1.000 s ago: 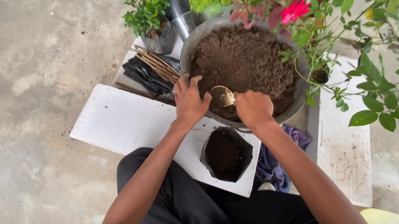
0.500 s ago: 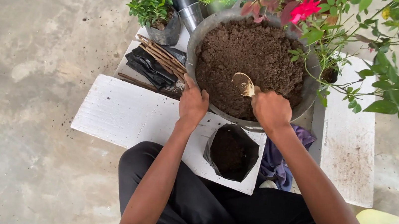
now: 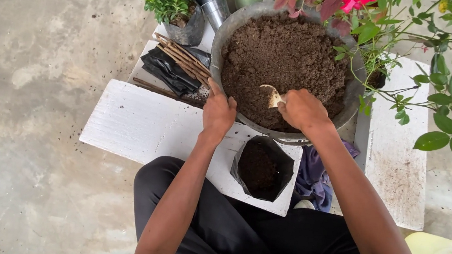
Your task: Filling a small black polybag with soil from a large basin using a wooden spoon
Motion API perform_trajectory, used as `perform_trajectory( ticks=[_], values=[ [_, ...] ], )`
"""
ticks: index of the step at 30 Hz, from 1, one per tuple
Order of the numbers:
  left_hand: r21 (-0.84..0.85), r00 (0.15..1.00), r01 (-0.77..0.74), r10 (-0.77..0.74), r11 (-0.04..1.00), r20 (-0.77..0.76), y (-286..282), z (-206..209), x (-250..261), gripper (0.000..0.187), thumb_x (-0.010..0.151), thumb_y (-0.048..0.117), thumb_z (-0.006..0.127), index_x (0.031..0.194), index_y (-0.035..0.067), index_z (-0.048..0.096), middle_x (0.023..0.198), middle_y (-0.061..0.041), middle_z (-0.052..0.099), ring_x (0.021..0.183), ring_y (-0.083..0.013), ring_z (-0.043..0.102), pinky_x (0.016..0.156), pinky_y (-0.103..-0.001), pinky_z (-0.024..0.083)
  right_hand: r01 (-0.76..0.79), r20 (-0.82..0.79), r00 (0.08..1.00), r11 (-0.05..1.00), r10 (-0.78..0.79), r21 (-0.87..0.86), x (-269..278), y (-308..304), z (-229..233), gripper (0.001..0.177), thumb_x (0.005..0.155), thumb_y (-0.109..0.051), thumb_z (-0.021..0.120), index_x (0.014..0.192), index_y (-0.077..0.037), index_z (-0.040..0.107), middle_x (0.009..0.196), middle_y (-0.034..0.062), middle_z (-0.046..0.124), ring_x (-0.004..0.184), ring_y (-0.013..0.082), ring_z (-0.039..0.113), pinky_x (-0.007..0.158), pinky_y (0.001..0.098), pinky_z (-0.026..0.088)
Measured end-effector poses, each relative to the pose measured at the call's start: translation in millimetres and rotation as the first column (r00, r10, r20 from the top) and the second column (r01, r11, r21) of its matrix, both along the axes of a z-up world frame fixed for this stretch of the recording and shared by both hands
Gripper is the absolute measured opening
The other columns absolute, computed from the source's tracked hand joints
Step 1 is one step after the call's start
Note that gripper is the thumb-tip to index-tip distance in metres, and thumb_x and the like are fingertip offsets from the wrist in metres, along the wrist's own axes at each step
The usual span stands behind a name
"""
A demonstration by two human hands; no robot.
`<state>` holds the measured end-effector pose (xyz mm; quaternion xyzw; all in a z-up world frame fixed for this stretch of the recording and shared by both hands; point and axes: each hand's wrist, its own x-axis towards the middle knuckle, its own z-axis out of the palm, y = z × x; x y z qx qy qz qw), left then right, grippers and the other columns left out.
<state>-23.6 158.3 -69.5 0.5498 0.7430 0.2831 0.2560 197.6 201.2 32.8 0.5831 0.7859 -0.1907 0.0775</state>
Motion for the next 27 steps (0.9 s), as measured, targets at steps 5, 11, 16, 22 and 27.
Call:
perform_trajectory(
  ticks=[5, 11, 16, 22, 27],
  values=[
    [0.027, 1.000, 0.002, -0.002, 1.000, 0.007, 0, -3, -2, 0.079, 0.107, 0.017, 0.053, 0.162, -0.013, 0.005, 0.153, -0.040, 0.042, 0.117, -0.0472, 0.068, 0.078, -0.058, 0.068, 0.002, -0.014, 1.000, 1.000, -0.002, 0.018, 7, -5, 4, 0.039, 0.106, -0.023, 0.056, 0.138, -0.004, 0.067, 0.096, 0.0243, 0.077, 0.072, 0.0329, 0.075, 0.054, 0.0478, 0.064],
    [0.022, 1.000, 0.009, -0.009, 1.000, 0.007, 2, -3, -2, 0.080, 0.107, 0.018, 0.054, 0.162, -0.014, 0.006, 0.153, -0.041, 0.042, 0.116, -0.0475, 0.069, 0.076, -0.057, 0.069, 0.089, -0.146, 0.987, 0.986, -0.067, 0.144, 30, -27, -7, 0.038, 0.105, -0.026, 0.060, 0.141, -0.016, 0.069, 0.099, 0.0196, 0.079, 0.079, 0.0380, 0.076, 0.064, 0.0551, 0.062],
    [0.017, 1.000, 0.011, -0.012, 1.000, 0.013, -2, 3, 0, 0.079, 0.107, 0.017, 0.054, 0.162, -0.014, 0.006, 0.153, -0.042, 0.041, 0.117, -0.0490, 0.068, 0.077, -0.059, 0.069, 0.252, -0.266, 0.941, 0.956, -0.207, 0.148, 48, -35, -7, 0.033, 0.098, -0.036, 0.067, 0.131, -0.033, 0.074, 0.110, 0.0127, 0.078, 0.091, 0.0456, 0.074, 0.078, 0.0624, 0.061],
    [0.039, 1.000, 0.007, -0.007, 0.999, -0.003, 0, -8, -2, 0.080, 0.107, 0.019, 0.055, 0.163, -0.013, 0.006, 0.152, -0.040, 0.043, 0.116, -0.0473, 0.069, 0.075, -0.057, 0.070, 0.299, -0.380, 0.907, 0.916, -0.184, 0.269, 62, -39, -22, 0.034, 0.100, -0.037, 0.069, 0.134, -0.032, 0.073, 0.113, 0.0067, 0.077, 0.097, 0.0403, 0.073, 0.078, 0.0598, 0.061],
    [0.076, 0.999, 0.020, -0.023, 0.997, 0.040, -1, -12, -7, 0.082, 0.107, 0.021, 0.057, 0.163, -0.013, 0.007, 0.151, -0.041, 0.044, 0.116, -0.0488, 0.068, 0.075, -0.059, 0.069, 0.354, -0.635, 0.766, 0.890, -0.100, 0.287, 58, -56, -16, 0.032, 0.103, -0.027, 0.069, 0.135, -0.029, 0.075, 0.112, 0.0086, 0.078, 0.101, 0.0413, 0.072, 0.078, 0.0566, 0.058]
  ],
)
